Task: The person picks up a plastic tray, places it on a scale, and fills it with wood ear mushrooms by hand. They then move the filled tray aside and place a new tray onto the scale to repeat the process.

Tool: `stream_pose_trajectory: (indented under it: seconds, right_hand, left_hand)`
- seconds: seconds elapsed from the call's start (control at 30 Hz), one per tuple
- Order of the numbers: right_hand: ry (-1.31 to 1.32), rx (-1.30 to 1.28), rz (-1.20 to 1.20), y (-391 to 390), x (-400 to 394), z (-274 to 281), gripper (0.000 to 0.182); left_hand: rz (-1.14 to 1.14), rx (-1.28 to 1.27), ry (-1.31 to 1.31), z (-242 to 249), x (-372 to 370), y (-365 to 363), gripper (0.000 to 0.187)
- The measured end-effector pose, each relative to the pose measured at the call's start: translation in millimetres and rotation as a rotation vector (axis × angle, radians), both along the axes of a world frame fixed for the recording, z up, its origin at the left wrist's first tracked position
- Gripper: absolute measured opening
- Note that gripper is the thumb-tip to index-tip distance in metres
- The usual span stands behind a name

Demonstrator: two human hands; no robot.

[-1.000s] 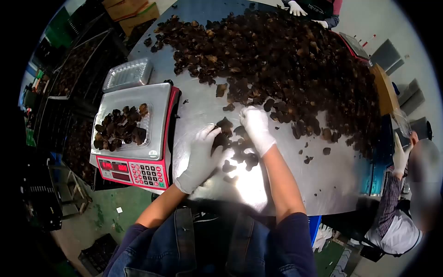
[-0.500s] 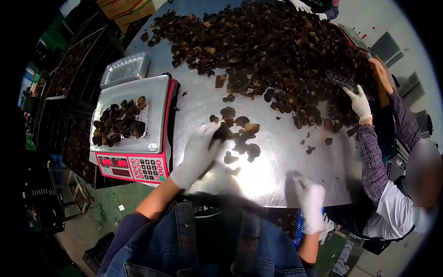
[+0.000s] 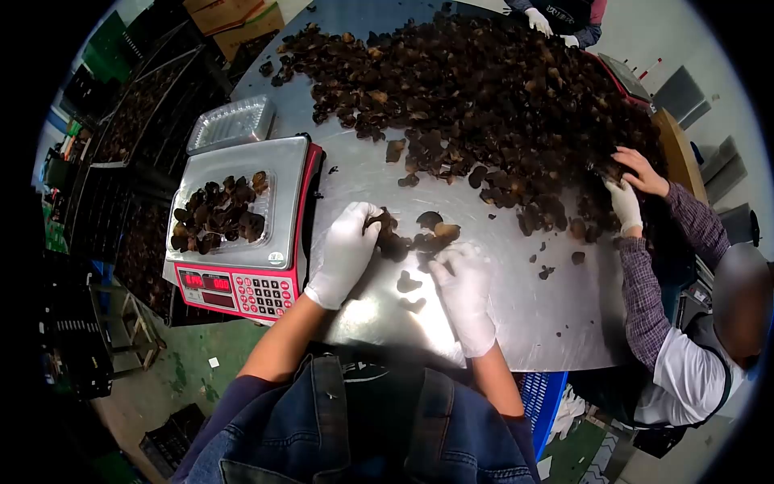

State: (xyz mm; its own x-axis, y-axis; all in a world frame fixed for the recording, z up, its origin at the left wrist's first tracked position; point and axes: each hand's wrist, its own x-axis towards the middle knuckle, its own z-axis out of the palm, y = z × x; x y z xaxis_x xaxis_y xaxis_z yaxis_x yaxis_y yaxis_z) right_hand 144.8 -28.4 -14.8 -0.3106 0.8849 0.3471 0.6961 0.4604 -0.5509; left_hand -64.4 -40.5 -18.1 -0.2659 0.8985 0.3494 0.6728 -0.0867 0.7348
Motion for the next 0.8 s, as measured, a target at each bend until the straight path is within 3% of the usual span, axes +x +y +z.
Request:
stream_pose_trajectory:
  seconds: [0.03,0.07,0.1,0.13,0.2,0.3,0.4,0.47,0.5,0.6,0.7,0.8]
  right_hand:
    - [0.182,-0.165,-0.010,-6,10,7,0.011]
    - [0.160,-0.174,-0.009,-14,25,13,0.013]
    - [-0.017,-0.119,0.023,-24,47,20,0.015]
    - [-0.100,-0.210,0.034,-41,67,41,0.017]
    - [-0.502,-0.455,0.179,-68,126,58,0.021]
    - [-0.722,-0.486,0.127,-92,160,80,0.024]
    - [-0.489,-0.352,-0.087,-70,130,65,0.015]
    - [-0.160,-0.158,-0.077,-41,90,41,0.010]
    - [-0.231,0.026,-0.039,-23,63,36,0.008]
    - [-0.274,0.219,0.082,30,1,11,0.007]
    - [-0.463,0.133,0.193,64,-27,-11,0.004]
    - [-0.595,0.035,0.244,76,-40,-12,0.006]
  left_hand:
    - [-0.001,-0.002,0.000,-1,-2,-6,0.015]
    - [0.008,-0.030,-0.032,-1,-4,-11,0.016]
    - [0.017,-0.057,-0.064,0,-5,-15,0.017]
    - [0.034,-0.085,-0.121,0,-6,-18,0.018]
    - [0.040,-0.104,-0.125,6,-7,-21,0.020]
    - [0.012,-0.102,-0.099,-2,-5,-20,0.024]
    - [-0.063,-0.178,0.049,-10,0,-22,0.029]
    - [-0.107,-0.295,0.191,-13,0,-25,0.035]
    - [-0.099,-0.293,0.194,-9,-1,-28,0.035]
    - [-0.114,-0.345,0.160,11,-5,-37,0.038]
    - [-0.034,-0.256,0.265,14,-6,-45,0.041]
    - [-0.068,-0.274,0.193,0,-10,-53,0.052]
